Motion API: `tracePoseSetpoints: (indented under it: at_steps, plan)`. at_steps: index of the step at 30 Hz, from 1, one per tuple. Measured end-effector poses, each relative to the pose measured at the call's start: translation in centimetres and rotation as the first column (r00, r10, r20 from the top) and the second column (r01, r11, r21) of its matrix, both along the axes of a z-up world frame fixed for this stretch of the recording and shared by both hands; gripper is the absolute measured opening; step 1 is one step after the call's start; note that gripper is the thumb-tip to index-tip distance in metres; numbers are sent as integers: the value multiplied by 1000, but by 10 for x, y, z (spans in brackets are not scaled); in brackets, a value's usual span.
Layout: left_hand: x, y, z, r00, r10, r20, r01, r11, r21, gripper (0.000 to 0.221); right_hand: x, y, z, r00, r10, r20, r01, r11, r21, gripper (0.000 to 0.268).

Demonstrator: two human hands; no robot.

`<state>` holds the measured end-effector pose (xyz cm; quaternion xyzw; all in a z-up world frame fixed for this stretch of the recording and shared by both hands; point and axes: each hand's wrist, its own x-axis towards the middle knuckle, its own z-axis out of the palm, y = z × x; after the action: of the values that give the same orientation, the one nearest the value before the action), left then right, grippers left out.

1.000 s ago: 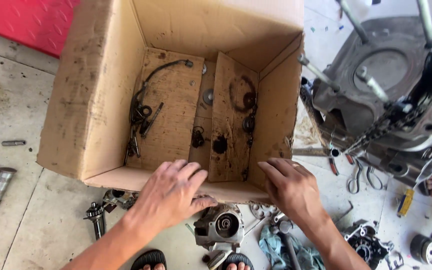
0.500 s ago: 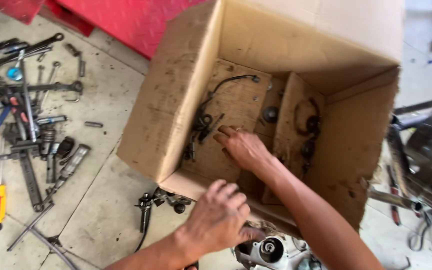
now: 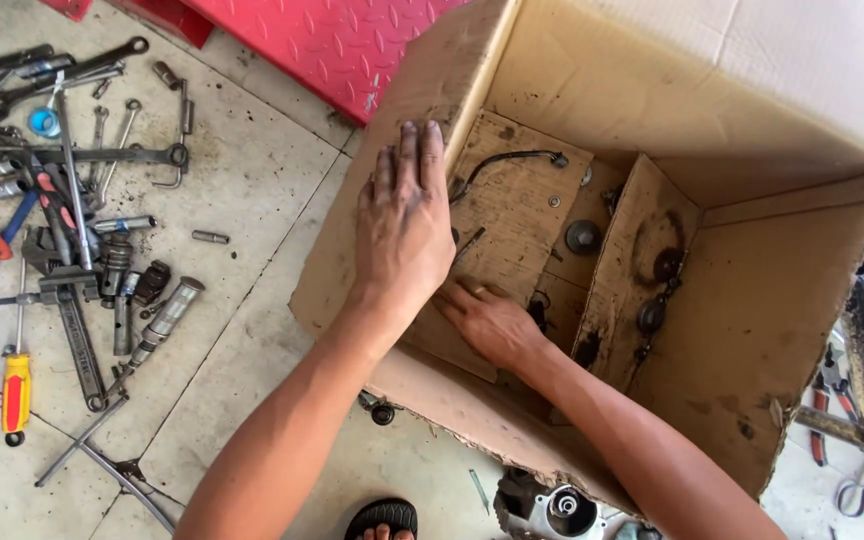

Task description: Disassembling and inspecting a motorcycle engine component using various hand tools

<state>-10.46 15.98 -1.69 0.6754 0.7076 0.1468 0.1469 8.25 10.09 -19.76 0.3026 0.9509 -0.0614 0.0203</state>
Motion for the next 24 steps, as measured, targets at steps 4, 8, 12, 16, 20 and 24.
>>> tracePoseSetpoints:
  at_steps: [4,8,12,16,20,24]
  plan:
    - [-3,3,-5,999,-21,-36,21,1000,-5,90,-20,19,12,958,233,-169,-167,929,331,21]
    - [0,0,-7,999,12,-30,-11,999,37,90,-5,37,9,993,72,-97,-28,919,394,25]
    - [0,-5,3,997,-26,-71,27,1000,12,98,10,44,26,997,-70,-10,68,915,399,30]
    - [1,-6,1,996,-20,-91,25,998,50,101,-13,40,-5,980,-78,-185,150,899,412,17]
    - [2,-5,2,1000,-8,-28,10,999,44,100,-45,58,-103,947,-188,-261,273,897,346,15]
    - [1,-1,-7,997,-33,-67,36,999,41,102,-72,54,-46,922,-378,89,347,905,245,29]
